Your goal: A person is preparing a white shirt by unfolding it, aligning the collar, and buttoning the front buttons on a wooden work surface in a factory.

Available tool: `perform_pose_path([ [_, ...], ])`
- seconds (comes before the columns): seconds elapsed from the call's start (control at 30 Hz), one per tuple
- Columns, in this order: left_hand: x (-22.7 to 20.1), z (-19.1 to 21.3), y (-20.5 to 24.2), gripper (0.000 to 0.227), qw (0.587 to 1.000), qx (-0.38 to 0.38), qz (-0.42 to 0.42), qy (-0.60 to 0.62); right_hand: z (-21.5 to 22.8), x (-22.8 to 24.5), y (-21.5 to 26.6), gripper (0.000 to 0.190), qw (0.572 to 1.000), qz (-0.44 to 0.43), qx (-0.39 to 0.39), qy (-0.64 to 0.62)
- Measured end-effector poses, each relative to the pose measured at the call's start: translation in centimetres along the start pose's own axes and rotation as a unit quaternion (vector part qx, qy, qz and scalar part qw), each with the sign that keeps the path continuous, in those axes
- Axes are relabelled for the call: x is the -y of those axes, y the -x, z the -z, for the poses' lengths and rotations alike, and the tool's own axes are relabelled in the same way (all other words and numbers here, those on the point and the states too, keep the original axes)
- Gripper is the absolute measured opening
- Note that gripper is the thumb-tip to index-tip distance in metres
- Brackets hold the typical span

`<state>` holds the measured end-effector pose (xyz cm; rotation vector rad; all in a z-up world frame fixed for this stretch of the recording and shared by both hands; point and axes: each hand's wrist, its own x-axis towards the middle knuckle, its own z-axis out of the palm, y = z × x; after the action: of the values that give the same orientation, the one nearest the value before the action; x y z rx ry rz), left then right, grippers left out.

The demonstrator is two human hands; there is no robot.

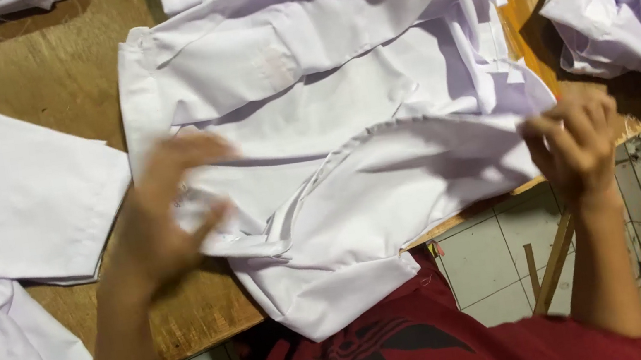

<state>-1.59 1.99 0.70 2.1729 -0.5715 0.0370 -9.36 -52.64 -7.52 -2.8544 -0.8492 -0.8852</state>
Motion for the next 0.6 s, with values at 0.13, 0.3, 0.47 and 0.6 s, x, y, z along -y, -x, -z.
perform_pose_path([
  [0.13,-0.3,-2.5,1.3,0.056,0.900,0.432,0.030,0.059,5.6,6.2,0.7,0.057,0.981,-0.085,0.164,0.052],
  [0.3,0.4,-5.8,2.1,0.034,0.817,0.574,-0.015,0.053,4.4,7.3,9.3,0.049,0.969,-0.176,0.149,0.088],
  [0.47,2.0,-6.6,2.7,0.034,0.785,0.618,-0.035,0.034,2.7,8.0,11.9,0.028,0.968,-0.213,0.082,0.107],
  [0.6,1.8,-6.3,2.4,0.035,0.779,0.623,-0.003,0.070,3.5,8.7,11.1,0.031,0.956,-0.268,0.111,0.047],
])
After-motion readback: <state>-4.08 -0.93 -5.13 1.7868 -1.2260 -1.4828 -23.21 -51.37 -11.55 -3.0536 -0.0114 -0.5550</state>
